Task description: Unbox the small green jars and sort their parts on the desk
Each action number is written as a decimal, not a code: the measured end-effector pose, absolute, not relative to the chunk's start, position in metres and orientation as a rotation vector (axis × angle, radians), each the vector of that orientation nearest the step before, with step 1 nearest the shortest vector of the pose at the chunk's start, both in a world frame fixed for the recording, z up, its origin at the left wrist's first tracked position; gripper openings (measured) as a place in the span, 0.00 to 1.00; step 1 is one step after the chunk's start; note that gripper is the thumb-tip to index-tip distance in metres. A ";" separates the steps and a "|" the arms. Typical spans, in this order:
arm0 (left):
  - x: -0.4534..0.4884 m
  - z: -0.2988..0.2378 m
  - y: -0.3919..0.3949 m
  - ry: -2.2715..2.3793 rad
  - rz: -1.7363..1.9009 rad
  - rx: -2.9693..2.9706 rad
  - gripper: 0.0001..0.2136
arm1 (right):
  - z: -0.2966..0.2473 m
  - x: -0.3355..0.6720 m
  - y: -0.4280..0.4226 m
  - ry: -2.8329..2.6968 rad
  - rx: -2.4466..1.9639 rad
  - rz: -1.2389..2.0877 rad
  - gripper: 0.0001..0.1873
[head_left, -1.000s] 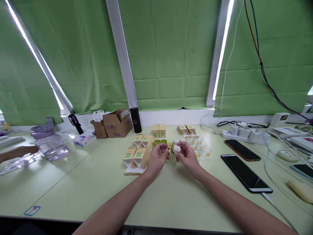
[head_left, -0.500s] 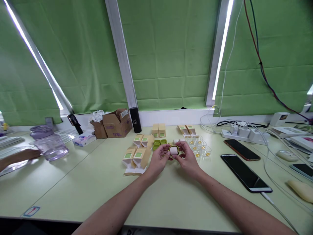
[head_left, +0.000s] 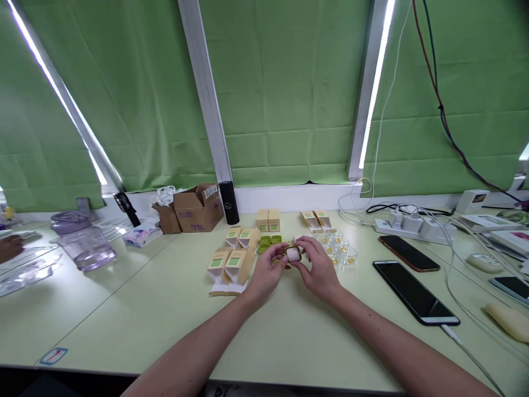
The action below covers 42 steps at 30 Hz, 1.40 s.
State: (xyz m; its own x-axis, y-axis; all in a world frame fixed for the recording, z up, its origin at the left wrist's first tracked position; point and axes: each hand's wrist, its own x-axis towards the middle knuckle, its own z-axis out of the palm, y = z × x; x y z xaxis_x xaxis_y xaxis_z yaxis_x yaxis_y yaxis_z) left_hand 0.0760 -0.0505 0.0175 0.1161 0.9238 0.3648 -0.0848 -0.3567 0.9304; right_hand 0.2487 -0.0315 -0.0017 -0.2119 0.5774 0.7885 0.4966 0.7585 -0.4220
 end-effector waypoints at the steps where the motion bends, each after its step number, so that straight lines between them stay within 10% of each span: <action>1: 0.076 0.017 -0.050 0.875 1.406 1.498 0.16 | -0.001 0.249 -0.032 -1.890 -0.812 0.022 0.20; 42: 0.075 0.017 -0.052 1.318 1.362 2.077 0.14 | 0.002 0.246 -0.036 -2.212 -0.933 -0.317 0.21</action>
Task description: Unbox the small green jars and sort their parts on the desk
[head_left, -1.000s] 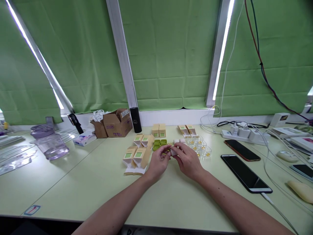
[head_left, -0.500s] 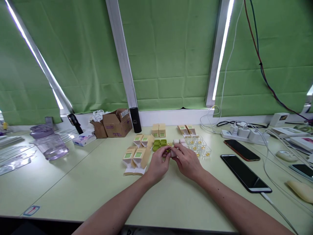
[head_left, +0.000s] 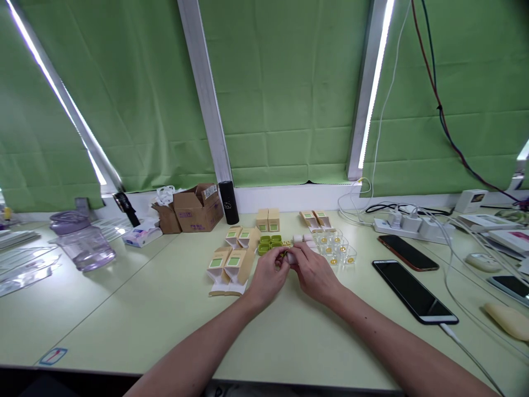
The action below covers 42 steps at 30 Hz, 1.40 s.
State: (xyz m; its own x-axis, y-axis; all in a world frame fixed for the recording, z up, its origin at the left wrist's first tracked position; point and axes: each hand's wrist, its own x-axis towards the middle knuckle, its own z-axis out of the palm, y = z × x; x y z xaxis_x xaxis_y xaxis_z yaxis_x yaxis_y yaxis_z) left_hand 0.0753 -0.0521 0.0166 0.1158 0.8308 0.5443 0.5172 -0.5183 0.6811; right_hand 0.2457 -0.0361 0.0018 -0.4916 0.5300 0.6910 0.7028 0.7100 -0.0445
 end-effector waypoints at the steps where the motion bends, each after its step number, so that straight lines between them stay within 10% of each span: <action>1: 0.076 0.017 -0.052 1.334 1.359 2.074 0.14 | 0.002 0.245 -0.036 -2.213 -0.940 -0.317 0.21; 30: 0.059 0.014 -0.045 1.174 1.361 2.225 0.22 | 0.006 0.254 -0.037 -2.068 -0.680 -0.013 0.31; 42: 0.063 0.013 -0.049 1.244 1.584 2.533 0.16 | 0.005 0.236 -0.041 -1.688 -0.816 0.436 0.11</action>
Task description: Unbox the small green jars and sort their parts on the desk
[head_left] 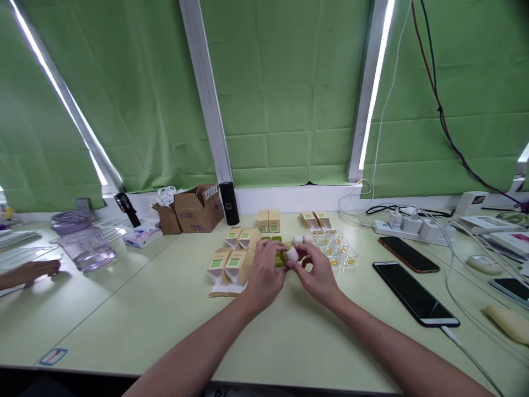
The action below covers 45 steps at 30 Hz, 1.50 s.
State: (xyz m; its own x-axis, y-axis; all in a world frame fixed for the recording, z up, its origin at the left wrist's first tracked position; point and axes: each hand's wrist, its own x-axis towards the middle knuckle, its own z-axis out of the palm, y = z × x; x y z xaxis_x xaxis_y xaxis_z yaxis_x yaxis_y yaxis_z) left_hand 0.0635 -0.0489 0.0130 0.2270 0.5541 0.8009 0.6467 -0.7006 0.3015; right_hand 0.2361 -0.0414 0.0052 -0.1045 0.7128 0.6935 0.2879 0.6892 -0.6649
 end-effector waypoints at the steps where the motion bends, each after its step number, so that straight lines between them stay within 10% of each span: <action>1: 0.064 0.013 -0.049 -1.153 -1.464 -2.383 0.15 | 0.005 0.235 -0.042 -1.682 -0.819 0.439 0.11; 22: 0.069 0.011 -0.050 -1.411 -1.642 -2.603 0.14 | 0.004 0.247 -0.039 -2.035 -0.859 -0.264 0.15; 45: 0.074 0.022 -0.049 -1.589 -1.699 -2.629 0.14 | 0.004 0.241 -0.039 -2.117 -0.941 -0.219 0.19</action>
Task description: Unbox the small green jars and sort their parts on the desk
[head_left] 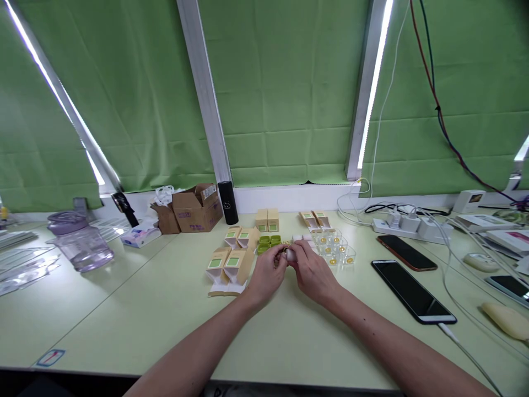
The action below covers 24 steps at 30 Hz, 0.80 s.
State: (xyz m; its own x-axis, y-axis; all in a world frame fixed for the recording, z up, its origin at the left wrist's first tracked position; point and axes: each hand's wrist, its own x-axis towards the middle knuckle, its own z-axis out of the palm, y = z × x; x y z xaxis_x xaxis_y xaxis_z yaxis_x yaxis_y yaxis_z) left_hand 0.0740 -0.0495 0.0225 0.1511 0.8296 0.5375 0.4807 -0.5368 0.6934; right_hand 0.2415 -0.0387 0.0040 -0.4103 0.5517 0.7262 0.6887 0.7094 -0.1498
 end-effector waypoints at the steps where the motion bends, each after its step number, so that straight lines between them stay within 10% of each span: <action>1: 0.072 0.022 -0.049 1.262 1.349 2.088 0.13 | 0.003 0.243 -0.038 -2.095 -0.934 -0.172 0.18; 24: 0.068 0.014 -0.039 1.032 1.388 1.648 0.20 | 0.004 0.243 -0.025 -1.394 -0.799 0.851 0.20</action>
State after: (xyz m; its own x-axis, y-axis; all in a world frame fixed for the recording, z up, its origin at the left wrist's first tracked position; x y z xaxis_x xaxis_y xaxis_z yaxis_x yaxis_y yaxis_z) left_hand 0.0676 -0.0392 0.0138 0.0929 0.9126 0.3981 0.1186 -0.4071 0.9057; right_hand 0.2430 -0.0255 0.0042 -0.0049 0.8733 0.4871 -0.0345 0.4867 -0.8729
